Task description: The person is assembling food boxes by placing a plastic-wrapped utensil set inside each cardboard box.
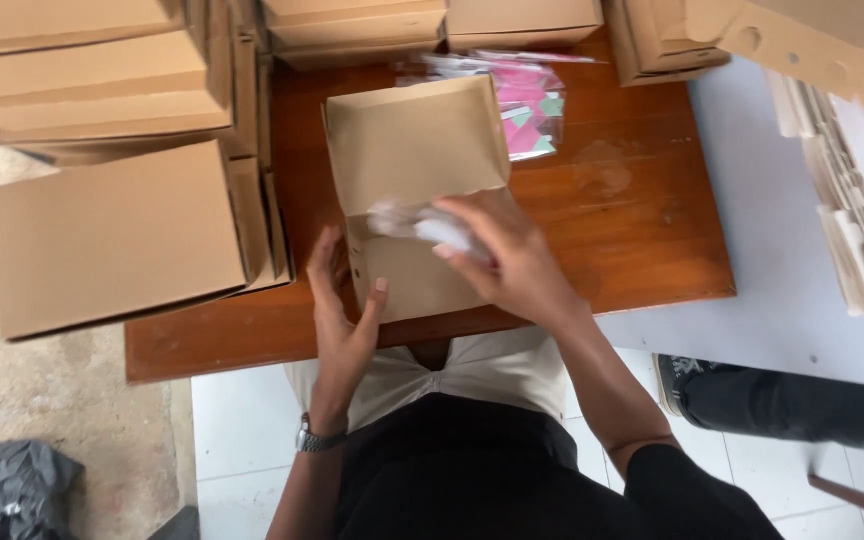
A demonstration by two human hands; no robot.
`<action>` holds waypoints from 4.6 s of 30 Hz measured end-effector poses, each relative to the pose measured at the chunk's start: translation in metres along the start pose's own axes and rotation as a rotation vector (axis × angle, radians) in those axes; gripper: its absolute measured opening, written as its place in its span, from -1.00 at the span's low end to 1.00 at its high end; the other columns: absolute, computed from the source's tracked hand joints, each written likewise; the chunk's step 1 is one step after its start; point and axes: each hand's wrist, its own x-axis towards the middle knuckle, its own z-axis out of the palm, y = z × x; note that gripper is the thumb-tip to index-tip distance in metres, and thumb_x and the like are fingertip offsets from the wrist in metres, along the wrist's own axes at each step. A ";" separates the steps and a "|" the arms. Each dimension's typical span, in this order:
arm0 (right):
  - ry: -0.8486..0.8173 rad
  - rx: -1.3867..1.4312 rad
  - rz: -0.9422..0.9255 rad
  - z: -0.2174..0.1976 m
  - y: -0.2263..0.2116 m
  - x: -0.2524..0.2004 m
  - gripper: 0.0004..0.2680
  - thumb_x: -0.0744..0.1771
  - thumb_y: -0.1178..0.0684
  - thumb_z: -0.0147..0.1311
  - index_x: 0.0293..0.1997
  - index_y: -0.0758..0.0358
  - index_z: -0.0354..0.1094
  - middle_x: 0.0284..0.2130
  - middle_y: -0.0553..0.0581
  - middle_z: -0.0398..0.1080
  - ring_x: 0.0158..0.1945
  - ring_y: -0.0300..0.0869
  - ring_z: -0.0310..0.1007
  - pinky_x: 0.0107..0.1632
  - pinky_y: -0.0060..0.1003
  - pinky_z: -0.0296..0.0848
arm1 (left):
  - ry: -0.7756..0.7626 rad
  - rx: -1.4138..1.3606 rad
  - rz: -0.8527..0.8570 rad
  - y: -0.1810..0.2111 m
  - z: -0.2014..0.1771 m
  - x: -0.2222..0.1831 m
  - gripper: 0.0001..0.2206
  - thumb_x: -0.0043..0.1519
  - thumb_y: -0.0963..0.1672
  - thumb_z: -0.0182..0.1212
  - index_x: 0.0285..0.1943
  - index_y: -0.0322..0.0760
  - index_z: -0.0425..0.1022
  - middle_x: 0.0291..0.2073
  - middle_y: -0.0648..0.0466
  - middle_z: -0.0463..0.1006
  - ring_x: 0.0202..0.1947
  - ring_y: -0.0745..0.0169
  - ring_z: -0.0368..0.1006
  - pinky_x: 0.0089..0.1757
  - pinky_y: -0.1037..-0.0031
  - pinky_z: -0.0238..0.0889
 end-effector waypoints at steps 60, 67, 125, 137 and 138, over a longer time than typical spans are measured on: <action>0.310 0.354 0.270 -0.016 0.055 -0.019 -0.81 0.49 0.20 0.01 0.25 0.38 0.39 0.13 0.13 0.39 0.00 -0.29 0.42 0.06 -0.42 0.44 | 0.039 -0.158 -0.047 -0.017 -0.003 0.027 -0.63 0.42 -0.09 0.09 0.36 -0.38 0.40 0.26 -0.11 0.50 0.27 0.09 0.44 0.21 0.30 0.35; 0.481 0.579 0.271 -0.005 0.068 -0.027 -0.80 0.39 0.36 0.16 0.15 0.41 0.39 0.10 0.17 0.47 0.16 -0.18 0.49 0.23 -0.32 0.51 | 0.126 -0.178 -0.090 -0.020 0.009 0.041 -0.73 0.40 -0.14 0.18 0.21 -0.44 0.50 0.04 -0.04 0.63 -0.03 0.32 0.49 -0.05 0.49 0.42; 0.042 0.387 0.132 -0.006 0.035 -0.065 -0.66 0.38 0.24 0.07 0.36 0.39 0.27 0.56 0.40 -0.12 0.65 0.20 -0.14 0.60 0.05 0.03 | -0.064 -0.006 0.119 -0.011 -0.008 -0.002 -0.53 0.50 0.04 -0.04 0.54 -0.16 0.27 0.59 -0.15 0.12 0.62 -0.15 0.03 0.48 0.06 -0.01; 0.044 0.687 0.291 -0.002 0.037 -0.063 -0.47 0.43 0.36 -0.06 0.61 0.26 -0.23 0.58 0.32 -0.16 0.61 0.09 -0.02 0.51 -0.07 0.22 | -0.163 -0.484 -0.028 -0.027 -0.023 0.002 -0.31 0.27 -0.19 0.19 0.62 -0.34 0.01 0.56 -0.17 0.12 0.51 -0.04 0.16 0.39 0.14 0.11; 0.031 0.730 0.293 -0.003 0.036 -0.064 -0.45 0.42 0.36 -0.05 0.61 0.25 -0.25 0.58 0.29 -0.15 0.58 0.07 0.02 0.46 -0.11 0.26 | -0.180 -0.468 -0.045 -0.028 -0.024 0.001 -0.31 0.28 -0.19 0.17 0.64 -0.33 0.00 0.52 -0.20 0.21 0.49 -0.03 0.21 0.40 0.15 0.11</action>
